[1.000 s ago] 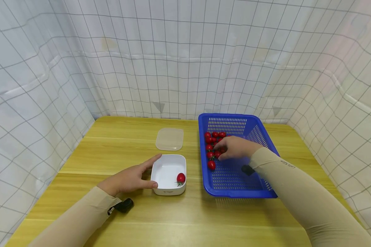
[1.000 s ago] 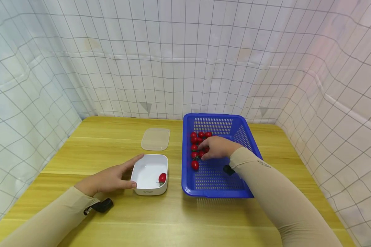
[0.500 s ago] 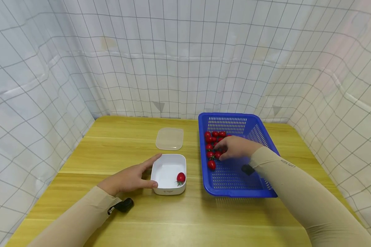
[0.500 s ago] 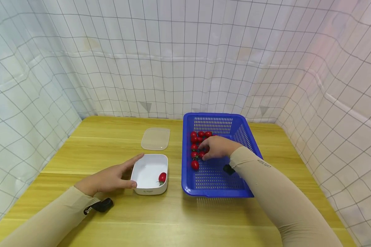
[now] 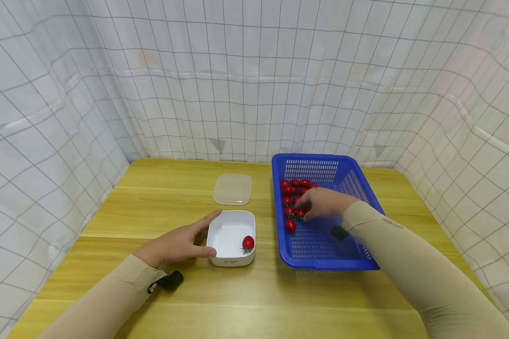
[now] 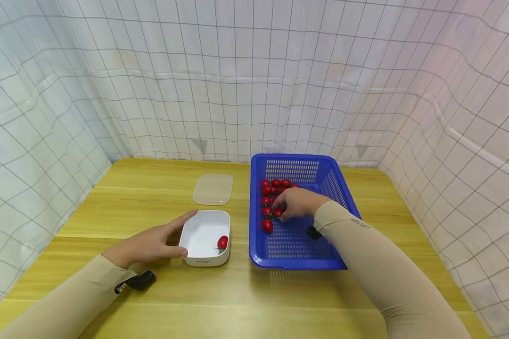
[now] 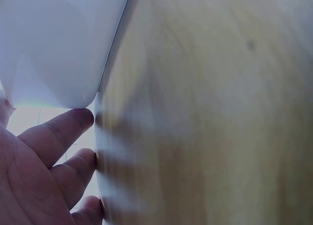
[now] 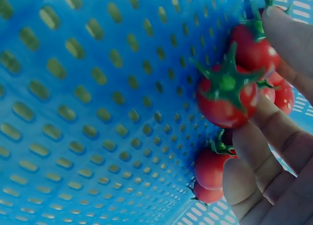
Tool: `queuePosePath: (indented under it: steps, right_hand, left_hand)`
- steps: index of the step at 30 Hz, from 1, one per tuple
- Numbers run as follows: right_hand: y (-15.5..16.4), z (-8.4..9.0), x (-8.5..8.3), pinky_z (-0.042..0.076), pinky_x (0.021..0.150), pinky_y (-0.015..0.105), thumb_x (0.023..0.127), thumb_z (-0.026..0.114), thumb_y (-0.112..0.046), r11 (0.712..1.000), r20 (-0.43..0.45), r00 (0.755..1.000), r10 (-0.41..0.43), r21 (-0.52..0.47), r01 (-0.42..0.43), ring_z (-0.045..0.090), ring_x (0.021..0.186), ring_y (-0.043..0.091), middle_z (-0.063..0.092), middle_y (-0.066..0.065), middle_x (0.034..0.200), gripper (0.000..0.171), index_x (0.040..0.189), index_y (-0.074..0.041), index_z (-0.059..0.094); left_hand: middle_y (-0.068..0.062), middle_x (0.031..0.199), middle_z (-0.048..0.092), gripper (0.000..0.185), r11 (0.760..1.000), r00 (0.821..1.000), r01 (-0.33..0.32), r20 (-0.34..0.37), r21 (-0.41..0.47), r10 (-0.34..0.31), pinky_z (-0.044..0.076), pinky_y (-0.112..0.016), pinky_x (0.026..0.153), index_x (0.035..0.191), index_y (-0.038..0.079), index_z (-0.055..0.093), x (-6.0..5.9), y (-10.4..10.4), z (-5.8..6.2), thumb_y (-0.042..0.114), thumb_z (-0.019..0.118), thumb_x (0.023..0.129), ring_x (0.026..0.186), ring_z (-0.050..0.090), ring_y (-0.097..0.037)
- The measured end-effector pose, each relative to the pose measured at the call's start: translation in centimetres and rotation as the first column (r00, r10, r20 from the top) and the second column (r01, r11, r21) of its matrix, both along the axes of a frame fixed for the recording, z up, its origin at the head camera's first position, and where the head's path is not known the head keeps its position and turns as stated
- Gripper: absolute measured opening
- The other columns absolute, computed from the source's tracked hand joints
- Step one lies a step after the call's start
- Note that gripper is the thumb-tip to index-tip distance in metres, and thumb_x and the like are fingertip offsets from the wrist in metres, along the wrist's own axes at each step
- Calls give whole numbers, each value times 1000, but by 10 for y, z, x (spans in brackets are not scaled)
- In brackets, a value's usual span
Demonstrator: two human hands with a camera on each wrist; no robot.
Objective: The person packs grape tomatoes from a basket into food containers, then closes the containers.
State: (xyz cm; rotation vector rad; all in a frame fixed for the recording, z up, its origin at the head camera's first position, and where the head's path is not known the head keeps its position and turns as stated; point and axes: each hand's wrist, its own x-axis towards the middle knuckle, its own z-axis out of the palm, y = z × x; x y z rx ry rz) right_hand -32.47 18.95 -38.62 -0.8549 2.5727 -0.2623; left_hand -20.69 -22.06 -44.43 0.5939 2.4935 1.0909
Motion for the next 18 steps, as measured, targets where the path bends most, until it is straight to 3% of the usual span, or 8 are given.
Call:
queuePosePath:
  steps: [18]
  right_hand:
    - [1, -11, -4, 52, 111, 49, 86, 83, -7, 1000, 19, 1000, -16, 4, 16, 67, 122, 26, 74, 6, 127, 40, 125, -15, 78]
  left_hand:
    - [-17, 161, 47, 106, 1000, 1000, 5, -4, 8, -5, 36, -63, 120, 171, 21, 13, 0, 1, 1, 43, 80, 93, 147, 47, -37]
